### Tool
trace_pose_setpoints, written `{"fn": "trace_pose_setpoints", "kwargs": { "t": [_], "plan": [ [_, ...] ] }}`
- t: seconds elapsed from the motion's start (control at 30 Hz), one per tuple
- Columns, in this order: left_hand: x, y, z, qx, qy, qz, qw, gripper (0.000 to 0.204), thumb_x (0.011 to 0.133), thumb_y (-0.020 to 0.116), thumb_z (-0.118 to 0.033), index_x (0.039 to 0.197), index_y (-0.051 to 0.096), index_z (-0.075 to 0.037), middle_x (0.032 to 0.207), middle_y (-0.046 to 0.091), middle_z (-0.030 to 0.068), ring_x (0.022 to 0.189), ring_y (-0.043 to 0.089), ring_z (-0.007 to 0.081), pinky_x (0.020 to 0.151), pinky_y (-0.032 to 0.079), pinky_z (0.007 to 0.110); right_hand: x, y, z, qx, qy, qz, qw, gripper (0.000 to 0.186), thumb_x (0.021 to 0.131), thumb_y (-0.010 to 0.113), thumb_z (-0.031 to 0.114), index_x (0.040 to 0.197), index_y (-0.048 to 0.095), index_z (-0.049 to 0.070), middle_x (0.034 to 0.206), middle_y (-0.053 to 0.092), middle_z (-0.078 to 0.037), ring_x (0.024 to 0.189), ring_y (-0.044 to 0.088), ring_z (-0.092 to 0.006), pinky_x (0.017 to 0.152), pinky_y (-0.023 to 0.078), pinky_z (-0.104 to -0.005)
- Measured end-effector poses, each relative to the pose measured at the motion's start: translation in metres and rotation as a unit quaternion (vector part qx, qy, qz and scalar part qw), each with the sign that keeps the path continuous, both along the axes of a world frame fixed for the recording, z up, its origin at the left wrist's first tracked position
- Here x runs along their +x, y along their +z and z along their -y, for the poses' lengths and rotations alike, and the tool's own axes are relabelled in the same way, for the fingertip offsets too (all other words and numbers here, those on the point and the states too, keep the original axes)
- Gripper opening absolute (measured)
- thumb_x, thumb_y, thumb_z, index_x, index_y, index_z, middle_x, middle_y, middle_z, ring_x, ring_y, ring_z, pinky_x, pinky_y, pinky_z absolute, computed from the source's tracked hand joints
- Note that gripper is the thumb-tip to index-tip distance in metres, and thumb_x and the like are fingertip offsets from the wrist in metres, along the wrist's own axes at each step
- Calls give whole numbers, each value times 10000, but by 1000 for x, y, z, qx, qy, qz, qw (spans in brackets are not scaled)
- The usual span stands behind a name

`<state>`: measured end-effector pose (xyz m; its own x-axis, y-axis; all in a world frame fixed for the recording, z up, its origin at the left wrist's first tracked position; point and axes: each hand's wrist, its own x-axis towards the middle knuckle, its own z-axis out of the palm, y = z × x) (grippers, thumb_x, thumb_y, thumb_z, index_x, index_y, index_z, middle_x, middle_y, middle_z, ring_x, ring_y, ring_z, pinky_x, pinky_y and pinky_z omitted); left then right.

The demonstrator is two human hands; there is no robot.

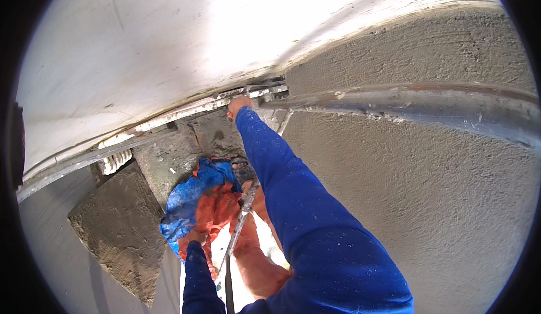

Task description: The person walks to a construction site and applies cement to a wall using a trowel and a bucket. They scoop cement from the bucket and spread it onto the wall surface, smoothing it out.

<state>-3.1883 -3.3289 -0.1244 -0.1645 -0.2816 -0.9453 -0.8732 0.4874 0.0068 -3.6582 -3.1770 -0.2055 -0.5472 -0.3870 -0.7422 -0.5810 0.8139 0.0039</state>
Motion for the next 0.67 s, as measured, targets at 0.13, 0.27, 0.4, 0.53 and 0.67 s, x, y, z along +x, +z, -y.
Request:
{"fn": "trace_pose_setpoints", "kwargs": {
  "t": [0.13,0.27,0.4,0.53,0.67],
  "plan": [
    [20,3,0,-32,-51,-9,998,313,660,601,-261,919,638,-89,890,633,165,882,596,330,783,466,415,30,-19,-5,-34,-61,49,996,77,749,617,198,744,653,129,724,635,-52,615,608,-211,560,487,-378],
    [23,9,-2,-21,-16,2,1000,335,666,586,-257,948,627,-81,937,617,190,916,581,341,800,462,423,74,20,9,-182,-771,25,609,143,797,552,143,807,551,0,631,579,-122,509,580,-222,423,466,-367],
    [31,5,-1,-25,-38,1,999,331,662,591,-249,945,628,-81,934,617,192,913,582,344,799,463,425,105,55,1,-294,-729,127,605,170,822,509,144,819,484,-25,590,535,-124,464,552,-212,331,407,-342],
    [31,10,4,-26,-53,35,998,345,658,598,-242,964,623,-84,954,613,190,918,581,343,802,462,426,157,134,-5,-314,-715,223,583,178,819,520,158,837,488,-15,587,511,-88,433,510,-187,333,390,-330],
    [27,5,8,-45,-89,48,994,384,664,618,-257,989,607,-52,984,603,203,930,582,340,810,458,428,205,173,-53,-369,-608,327,623,268,811,555,170,1021,435,54,648,523,-86,446,519,-208,408,440,-353]
  ]
}}
